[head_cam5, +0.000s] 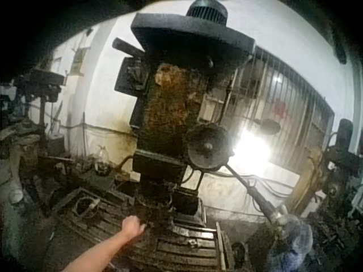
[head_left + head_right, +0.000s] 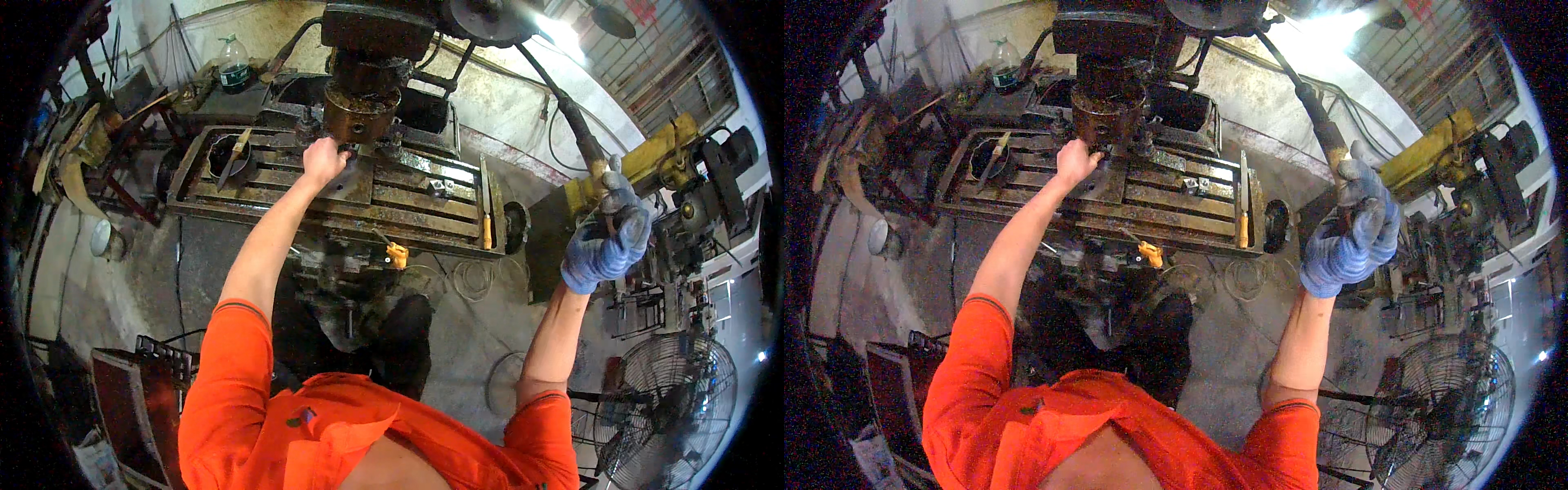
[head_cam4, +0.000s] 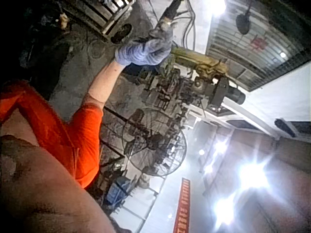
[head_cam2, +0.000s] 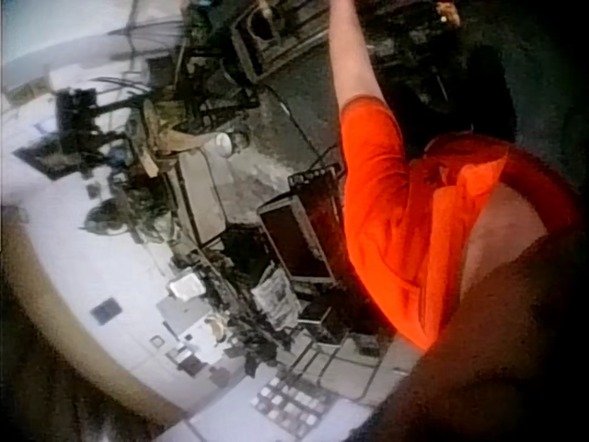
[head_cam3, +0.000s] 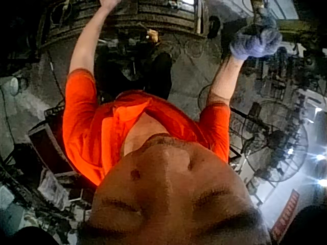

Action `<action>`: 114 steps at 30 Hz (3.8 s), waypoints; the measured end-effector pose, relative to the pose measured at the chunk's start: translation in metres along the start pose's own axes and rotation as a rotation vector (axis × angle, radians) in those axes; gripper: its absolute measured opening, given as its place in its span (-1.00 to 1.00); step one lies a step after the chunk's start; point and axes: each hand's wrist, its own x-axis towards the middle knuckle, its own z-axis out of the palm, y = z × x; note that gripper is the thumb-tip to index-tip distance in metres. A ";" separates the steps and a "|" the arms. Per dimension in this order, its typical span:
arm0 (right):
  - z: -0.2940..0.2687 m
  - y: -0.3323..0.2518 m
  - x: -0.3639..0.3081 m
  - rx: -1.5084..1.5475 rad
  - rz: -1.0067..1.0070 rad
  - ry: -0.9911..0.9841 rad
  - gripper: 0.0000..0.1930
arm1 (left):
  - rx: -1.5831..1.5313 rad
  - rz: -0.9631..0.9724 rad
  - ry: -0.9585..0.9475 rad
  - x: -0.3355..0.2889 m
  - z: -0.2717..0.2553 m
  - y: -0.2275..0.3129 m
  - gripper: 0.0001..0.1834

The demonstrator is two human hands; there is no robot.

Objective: The person uses a scraper and an air hose to clean a metal part on a milling machine table, frequently reaching into a nearby bin to pick up and place small metal components.

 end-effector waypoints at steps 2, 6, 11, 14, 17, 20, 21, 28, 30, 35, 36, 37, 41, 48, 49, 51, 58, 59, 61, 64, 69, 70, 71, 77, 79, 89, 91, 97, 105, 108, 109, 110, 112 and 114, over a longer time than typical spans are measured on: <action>-0.001 -0.004 0.000 -0.023 0.051 0.023 -0.67 | -0.011 0.004 -0.011 0.002 0.004 -0.007 -0.63; 0.002 -0.002 -0.002 0.069 0.072 0.010 -0.67 | -0.083 0.056 0.072 -0.005 -0.004 -0.015 -0.64; -0.004 0.001 -0.011 0.133 0.106 0.015 -0.64 | -0.391 0.111 -0.055 -0.039 -0.049 -0.036 -0.61; 0.002 -0.004 -0.017 0.129 0.181 0.108 -0.63 | -0.469 0.071 -0.117 -0.063 -0.078 -0.058 -0.63; 0.003 -0.005 -0.024 0.164 0.218 0.133 -0.62 | -0.468 0.013 -0.173 -0.093 -0.120 -0.070 -0.66; -0.004 -0.001 -0.031 0.163 0.252 0.137 -0.61 | -0.549 -0.064 -0.128 -0.117 -0.137 -0.096 -0.67; -0.004 -0.002 -0.033 0.135 0.263 0.142 -0.61 | -0.523 -0.091 -0.121 -0.124 -0.143 -0.108 -0.67; -0.004 0.009 -0.044 0.181 0.198 0.138 -0.64 | -0.569 -0.232 -0.001 -0.174 -0.192 -0.169 -0.72; -0.007 0.013 -0.048 0.088 0.152 0.098 -0.64 | -0.570 -0.294 0.012 -0.185 -0.206 -0.172 -0.71; -0.003 0.010 -0.055 0.217 0.214 0.137 -0.66 | -0.543 -0.316 0.076 -0.199 -0.219 -0.188 -0.67; -0.003 0.012 -0.057 0.197 0.207 0.133 -0.66 | -0.562 -0.314 0.073 -0.200 -0.219 -0.191 -0.67; -0.005 0.013 -0.058 0.175 0.198 0.130 -0.66 | -0.583 -0.310 0.068 -0.201 -0.220 -0.193 -0.67; -0.005 0.014 -0.065 0.199 0.249 0.163 -0.66 | -0.590 -0.321 0.104 -0.204 -0.224 -0.187 -0.68; 0.001 0.001 -0.055 -0.101 0.235 0.112 -0.59 | -0.590 -0.363 0.193 -0.238 -0.247 -0.239 -0.67; 0.002 -0.001 -0.051 -0.358 0.117 -0.011 -0.68 | -0.561 -0.422 0.216 -0.255 -0.259 -0.252 -0.67; -0.002 -0.004 -0.045 -0.884 -0.199 -0.143 -0.71 | -0.447 -0.458 0.217 -0.298 -0.291 -0.274 -0.67; -0.078 0.031 -0.038 -0.146 0.262 0.055 -0.74 | -0.051 -0.864 0.301 -0.498 -0.378 -0.352 -0.64; -0.084 0.036 -0.032 -0.702 0.053 -0.090 -0.73 | 0.022 -0.969 0.310 -0.522 -0.386 -0.347 -0.64; -0.080 0.032 -0.021 -1.621 -0.259 -0.251 -0.70 | 0.099 -1.113 0.242 -0.583 -0.398 -0.349 -0.67; -0.007 -0.018 -0.023 -1.021 -0.698 -0.088 -0.73 | -0.049 -1.323 0.192 -0.638 -0.388 -0.334 -0.66; -0.060 0.069 -0.006 -0.768 -0.617 0.117 -0.75 | 0.428 -1.465 -0.098 -0.681 -0.344 -0.360 -0.62; -0.004 0.000 -0.004 -0.817 -0.727 0.106 -0.81 | 0.494 -1.435 -0.170 -0.681 -0.342 -0.363 -0.65; -0.006 -0.008 -0.001 -0.923 -0.728 0.047 -0.84 | 0.542 -1.404 -0.232 -0.697 -0.332 -0.375 -0.68; -0.069 0.031 0.032 -1.335 -0.289 -0.075 -0.77 | 0.527 -1.322 -0.361 -0.680 -0.318 -0.393 -0.61; -0.055 0.019 0.049 -1.289 -0.476 -0.123 -0.72 | 0.520 -1.316 -0.314 -0.731 -0.310 -0.431 -0.51; -0.046 0.010 0.115 -1.018 -0.582 -0.113 -0.68 | -0.264 -1.167 0.635 -0.702 -0.345 -0.453 -0.74; -0.033 -0.011 0.100 -1.093 -0.816 -0.174 -0.71 | -0.630 -1.164 0.815 -0.651 -0.369 -0.417 -0.70; -0.029 0.035 -0.145 -0.464 0.481 -0.352 -0.92 | -1.141 -0.716 0.916 -0.520 -0.372 -0.396 -0.70; 0.036 0.105 -0.378 -0.105 1.538 -0.603 -0.51 | -1.239 -0.536 0.631 -0.328 -0.314 -0.332 -0.84; 0.056 0.094 -0.387 -0.294 1.554 -0.488 -0.66 | -1.346 -0.464 0.531 -0.307 -0.289 -0.330 -0.86; 0.063 0.074 -0.373 -0.308 1.516 -0.450 -0.73 | -1.362 -0.503 0.578 -0.302 -0.279 -0.321 -0.87; 0.059 0.061 -0.358 -0.239 1.376 -0.409 -0.68 | -1.309 -0.575 0.586 -0.295 -0.275 -0.307 -0.87; 0.057 0.042 -0.316 -0.234 1.252 -0.278 -0.61 | -1.289 -0.555 0.522 -0.299 -0.273 -0.319 -0.87; 0.062 0.010 -0.238 -0.273 0.850 -0.315 -0.55 | -1.037 -0.423 0.550 -0.328 -0.263 -0.360 -0.87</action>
